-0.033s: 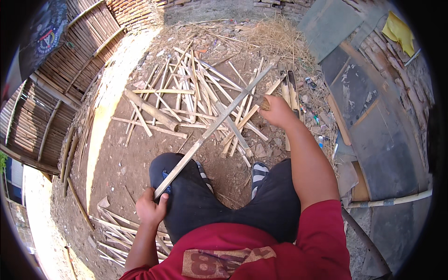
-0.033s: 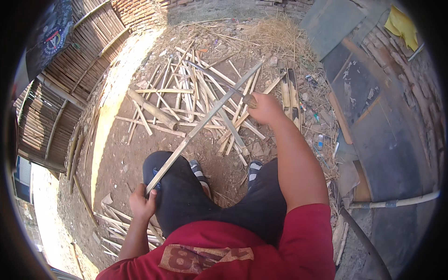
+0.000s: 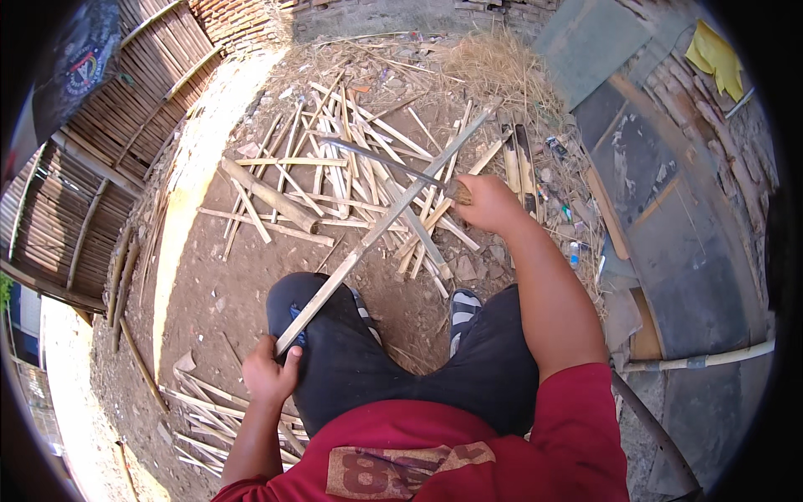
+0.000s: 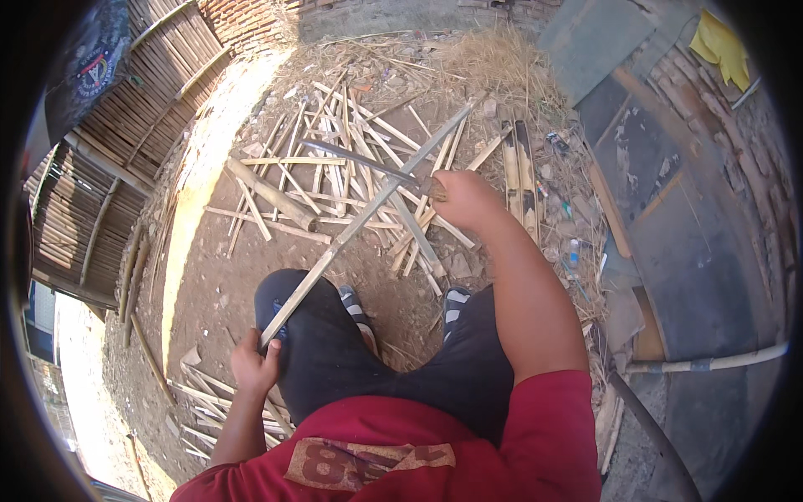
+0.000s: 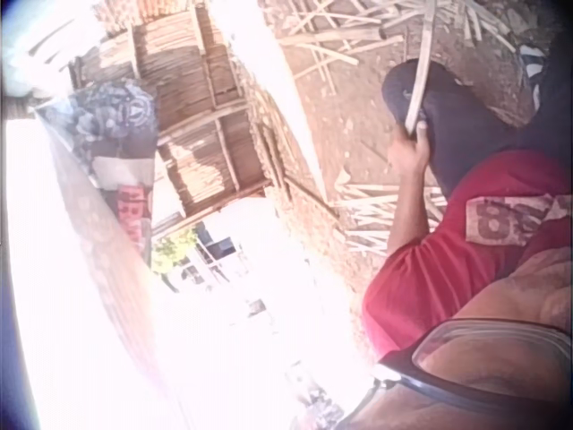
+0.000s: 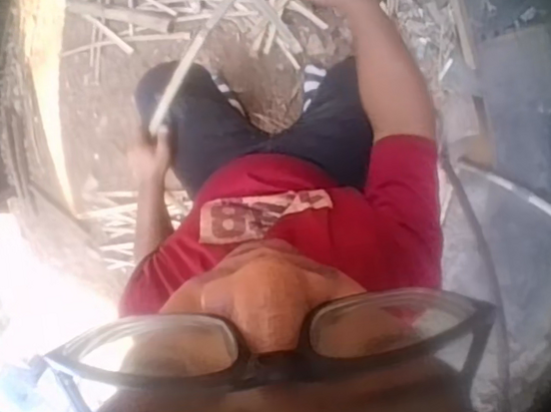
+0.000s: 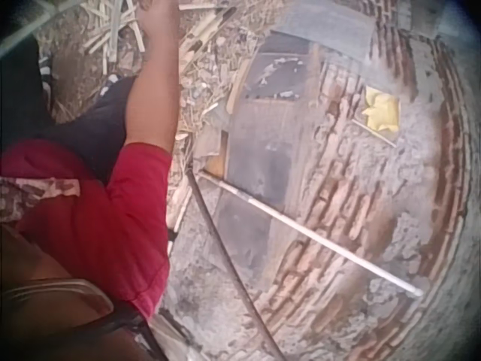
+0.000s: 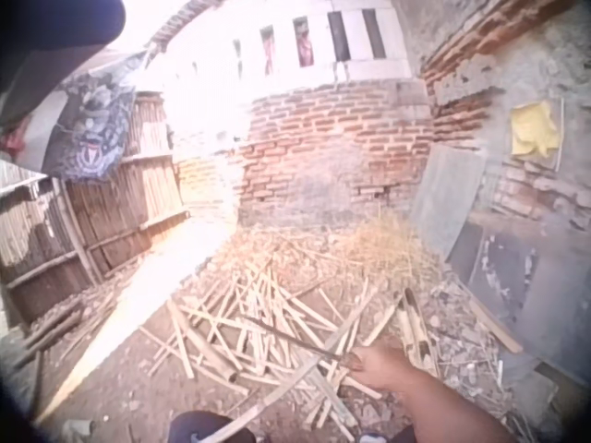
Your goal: The person splits pieces of bamboo using a machete and then shaves the edges of the wood while sitting on the ground.
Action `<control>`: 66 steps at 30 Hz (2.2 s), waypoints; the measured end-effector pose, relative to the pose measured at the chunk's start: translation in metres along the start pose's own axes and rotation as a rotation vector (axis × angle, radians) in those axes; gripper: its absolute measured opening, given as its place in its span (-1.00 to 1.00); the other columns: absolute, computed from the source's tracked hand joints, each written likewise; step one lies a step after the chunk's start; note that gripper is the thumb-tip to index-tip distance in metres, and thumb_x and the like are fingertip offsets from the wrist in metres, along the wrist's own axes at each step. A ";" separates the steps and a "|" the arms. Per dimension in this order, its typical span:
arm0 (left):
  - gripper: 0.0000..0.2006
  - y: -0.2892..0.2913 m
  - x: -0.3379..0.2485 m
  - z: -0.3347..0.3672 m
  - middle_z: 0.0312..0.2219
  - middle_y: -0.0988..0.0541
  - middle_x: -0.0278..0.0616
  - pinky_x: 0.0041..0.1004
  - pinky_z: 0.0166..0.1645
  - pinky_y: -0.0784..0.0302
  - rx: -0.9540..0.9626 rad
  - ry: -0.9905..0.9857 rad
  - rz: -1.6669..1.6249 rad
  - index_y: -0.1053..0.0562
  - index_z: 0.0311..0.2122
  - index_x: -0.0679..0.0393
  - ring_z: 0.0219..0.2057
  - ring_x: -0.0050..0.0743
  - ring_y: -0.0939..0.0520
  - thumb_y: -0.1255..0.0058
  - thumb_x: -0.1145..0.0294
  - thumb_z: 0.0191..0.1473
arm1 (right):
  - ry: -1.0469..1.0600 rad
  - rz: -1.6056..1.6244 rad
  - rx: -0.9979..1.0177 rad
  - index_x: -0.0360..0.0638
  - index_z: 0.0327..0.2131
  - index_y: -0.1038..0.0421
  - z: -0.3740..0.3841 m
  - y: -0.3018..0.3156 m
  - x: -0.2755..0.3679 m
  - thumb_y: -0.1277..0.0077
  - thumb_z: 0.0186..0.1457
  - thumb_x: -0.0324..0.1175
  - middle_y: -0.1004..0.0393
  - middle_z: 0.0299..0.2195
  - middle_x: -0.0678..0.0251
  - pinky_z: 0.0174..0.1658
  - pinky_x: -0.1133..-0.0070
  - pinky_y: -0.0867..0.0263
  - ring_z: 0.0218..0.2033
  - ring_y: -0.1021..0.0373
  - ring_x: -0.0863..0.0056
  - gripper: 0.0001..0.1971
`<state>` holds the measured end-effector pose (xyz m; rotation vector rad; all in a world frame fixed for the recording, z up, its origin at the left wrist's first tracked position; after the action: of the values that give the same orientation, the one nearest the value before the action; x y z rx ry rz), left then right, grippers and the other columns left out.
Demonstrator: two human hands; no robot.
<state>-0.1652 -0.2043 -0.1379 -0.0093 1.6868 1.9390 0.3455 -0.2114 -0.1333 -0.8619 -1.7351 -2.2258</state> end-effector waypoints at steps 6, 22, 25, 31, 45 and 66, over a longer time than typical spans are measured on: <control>-0.42 -0.001 0.014 -0.004 -0.67 -0.43 0.04 -0.07 -0.46 -0.38 0.008 0.034 -0.061 -0.41 -0.48 0.22 -0.60 0.18 -0.52 -0.22 -0.20 0.09 | 0.222 -0.152 0.312 -0.11 -0.20 -0.52 -0.021 0.006 0.092 -0.19 0.00 -0.27 -0.61 -0.34 0.04 -0.14 0.21 -0.47 -0.22 -0.57 0.00 -0.73; -0.38 0.003 0.013 0.000 -0.67 -0.45 0.06 -0.09 -0.46 -0.39 0.025 0.047 -0.100 -0.40 -0.49 0.23 -0.58 0.20 -0.55 -0.15 -0.25 0.15 | 0.356 -0.121 0.179 -0.06 -0.34 -0.49 -0.025 0.011 0.070 -0.23 -0.06 -0.26 -0.53 -0.50 0.09 -0.29 0.22 -0.41 -0.41 -0.50 0.01 -0.80; -0.37 0.001 0.016 0.004 -0.67 -0.45 0.06 -0.09 -0.46 -0.39 0.022 0.006 -0.094 -0.40 -0.49 0.24 -0.58 0.20 -0.54 -0.14 -0.27 0.15 | 0.016 0.109 0.068 -0.21 -0.26 -0.53 -0.006 0.027 0.021 -0.29 0.04 -0.23 -0.55 -0.46 0.05 -0.25 0.28 -0.41 -0.37 -0.55 0.11 -0.71; -0.38 0.003 0.006 0.006 -0.67 -0.45 0.07 -0.11 -0.45 -0.38 0.046 0.032 -0.108 -0.42 -0.48 0.25 -0.60 0.15 -0.52 -0.13 -0.24 0.17 | 0.017 0.108 -0.113 -0.21 -0.17 -0.55 -0.010 0.024 0.010 -0.28 0.05 -0.26 -0.56 -0.43 0.02 -0.24 0.27 -0.41 -0.36 -0.54 0.09 -0.69; -0.44 0.003 0.008 0.010 -0.68 -0.44 0.05 -0.13 -0.44 -0.40 0.071 0.017 -0.110 -0.43 -0.48 0.27 -0.62 -0.01 -0.51 -0.11 -0.12 0.24 | -0.164 0.082 -0.225 -0.28 0.03 -0.54 -0.008 0.036 -0.017 -0.28 0.07 -0.16 -0.62 -0.21 -0.11 -0.06 0.29 -0.46 -0.14 -0.58 0.00 -0.50; -0.42 0.007 0.002 0.012 -0.65 -0.48 0.10 -0.08 -0.41 -0.44 0.082 0.078 -0.033 -0.46 -0.47 0.26 -0.55 0.20 -0.59 -0.23 -0.19 0.09 | -0.088 0.114 -0.028 -0.15 0.01 -0.57 -0.019 0.041 0.004 -0.28 0.06 -0.16 -0.62 -0.25 -0.08 -0.08 0.24 -0.46 -0.17 -0.57 0.01 -0.54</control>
<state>-0.1654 -0.1930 -0.1294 -0.0818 1.8049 1.8658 0.3562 -0.2410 -0.1000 -1.0529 -1.6507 -2.1736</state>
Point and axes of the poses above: each hand's wrist, its own z-axis towards the middle knuckle, its own y-axis out of the back of the hand, x = y × z, the point moved 1 cm from there along z, towards the middle knuckle
